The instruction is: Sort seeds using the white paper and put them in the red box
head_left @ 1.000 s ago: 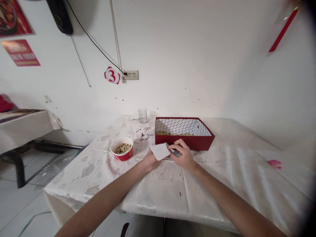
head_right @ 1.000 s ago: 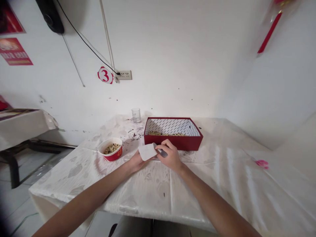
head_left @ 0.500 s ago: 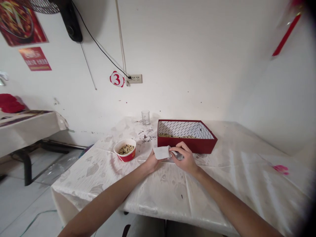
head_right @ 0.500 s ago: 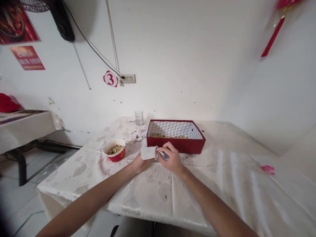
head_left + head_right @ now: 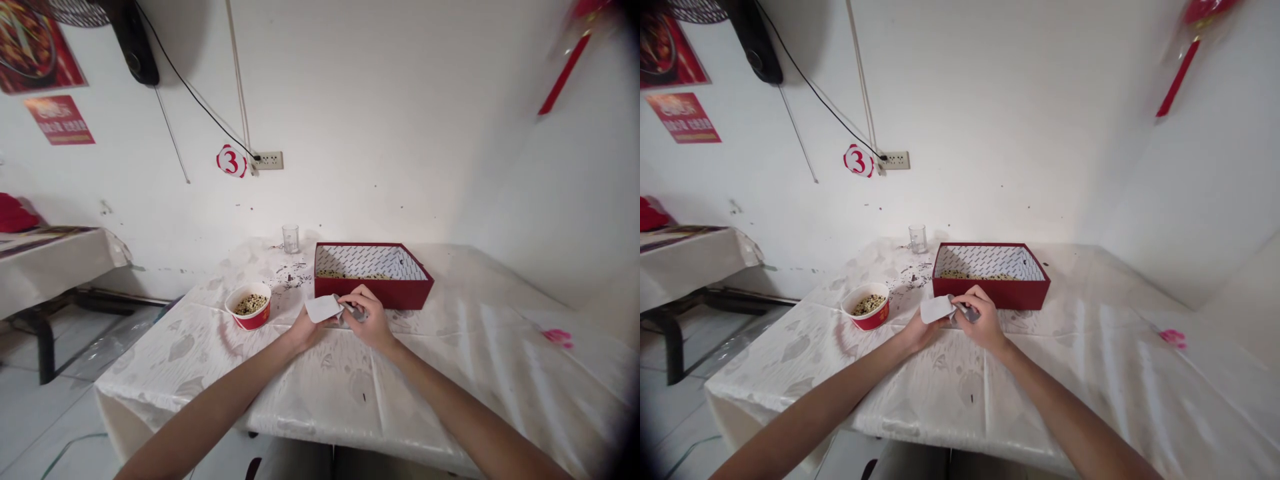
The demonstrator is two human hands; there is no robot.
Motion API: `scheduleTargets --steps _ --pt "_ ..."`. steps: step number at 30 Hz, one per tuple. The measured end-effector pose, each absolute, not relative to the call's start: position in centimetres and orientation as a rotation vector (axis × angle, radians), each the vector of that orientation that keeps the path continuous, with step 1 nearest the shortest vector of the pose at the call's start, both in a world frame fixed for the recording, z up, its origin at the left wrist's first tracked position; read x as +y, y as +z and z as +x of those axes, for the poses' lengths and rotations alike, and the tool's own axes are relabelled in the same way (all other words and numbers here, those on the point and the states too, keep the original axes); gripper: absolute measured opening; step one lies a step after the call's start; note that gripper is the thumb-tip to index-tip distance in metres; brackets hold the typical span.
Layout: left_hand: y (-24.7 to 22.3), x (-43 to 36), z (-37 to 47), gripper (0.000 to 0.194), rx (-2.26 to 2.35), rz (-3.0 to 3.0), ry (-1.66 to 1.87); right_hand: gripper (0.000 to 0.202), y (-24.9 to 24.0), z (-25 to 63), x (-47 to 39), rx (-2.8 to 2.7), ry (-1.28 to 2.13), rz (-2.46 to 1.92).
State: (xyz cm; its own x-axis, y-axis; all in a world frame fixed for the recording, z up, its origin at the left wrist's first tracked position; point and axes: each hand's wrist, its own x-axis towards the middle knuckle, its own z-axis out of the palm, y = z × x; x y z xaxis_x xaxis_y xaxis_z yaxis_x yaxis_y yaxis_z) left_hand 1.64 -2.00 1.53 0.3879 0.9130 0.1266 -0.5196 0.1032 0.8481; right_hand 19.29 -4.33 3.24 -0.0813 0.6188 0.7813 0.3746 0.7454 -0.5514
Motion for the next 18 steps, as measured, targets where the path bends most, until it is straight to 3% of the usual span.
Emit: scheduleTargets --steps 18 --pt "1.44 -1.47 1.44 0.035 0.541 0.919 1.090 0.014 3.00 19.21 -4.28 -1.684 0.286 -0.862"
